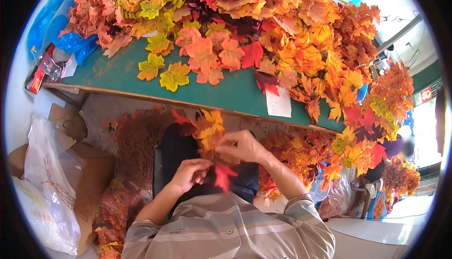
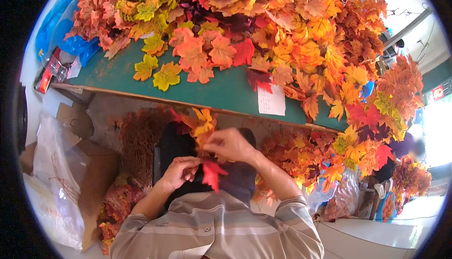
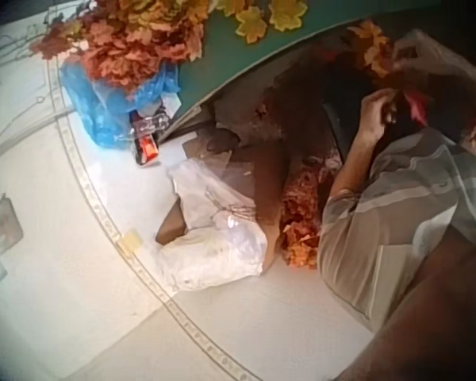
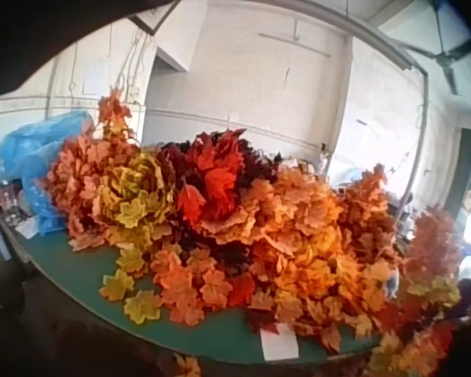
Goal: The person attaches individual artificial maple leaves to a plastic branch frame by hand to create a foliage decoration.
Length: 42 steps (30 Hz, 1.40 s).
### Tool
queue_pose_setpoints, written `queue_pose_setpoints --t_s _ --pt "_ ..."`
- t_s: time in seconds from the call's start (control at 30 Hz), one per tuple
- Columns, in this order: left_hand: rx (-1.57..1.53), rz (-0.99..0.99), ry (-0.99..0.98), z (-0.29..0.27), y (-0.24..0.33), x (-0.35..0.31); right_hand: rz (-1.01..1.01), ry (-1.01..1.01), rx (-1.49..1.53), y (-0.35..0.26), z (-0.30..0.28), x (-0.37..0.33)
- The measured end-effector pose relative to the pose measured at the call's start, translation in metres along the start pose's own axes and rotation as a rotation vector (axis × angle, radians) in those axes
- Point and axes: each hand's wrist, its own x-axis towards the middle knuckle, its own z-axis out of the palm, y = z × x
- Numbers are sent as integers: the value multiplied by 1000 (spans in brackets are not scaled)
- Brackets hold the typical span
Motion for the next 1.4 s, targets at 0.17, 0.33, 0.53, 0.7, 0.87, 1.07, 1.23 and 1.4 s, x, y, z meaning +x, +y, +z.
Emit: queue_pose_setpoints --t_s 0.17,0.33,0.53,0.7,0.87,1.07,1.23,1.4 --pt "-54 184 86 -8 -13 0 -364 581 -375 -27 -64 76" --pt "-205 141 41 -20 -19 12 -524 672 -570 -14 -97 171" --pt "-158 215 -40 -34 -23 15 -539 609 -747 11 -113 187" --pt "-202 210 -35 -30 -16 16 -569 615 -792 3 -115 183" --pt "-39 281 45 -14 -4 8 -628 643 -499 -17 -120 165" --pt "-20 220 101 -18 -4 10 -567 739 -466 -58 -121 111" --pt "69 333 83 2 -7 19 -845 460 -481 -111 -65 77" --pt "594 1017 335 14 -26 39 -671 -238 -31 -84 22 51"
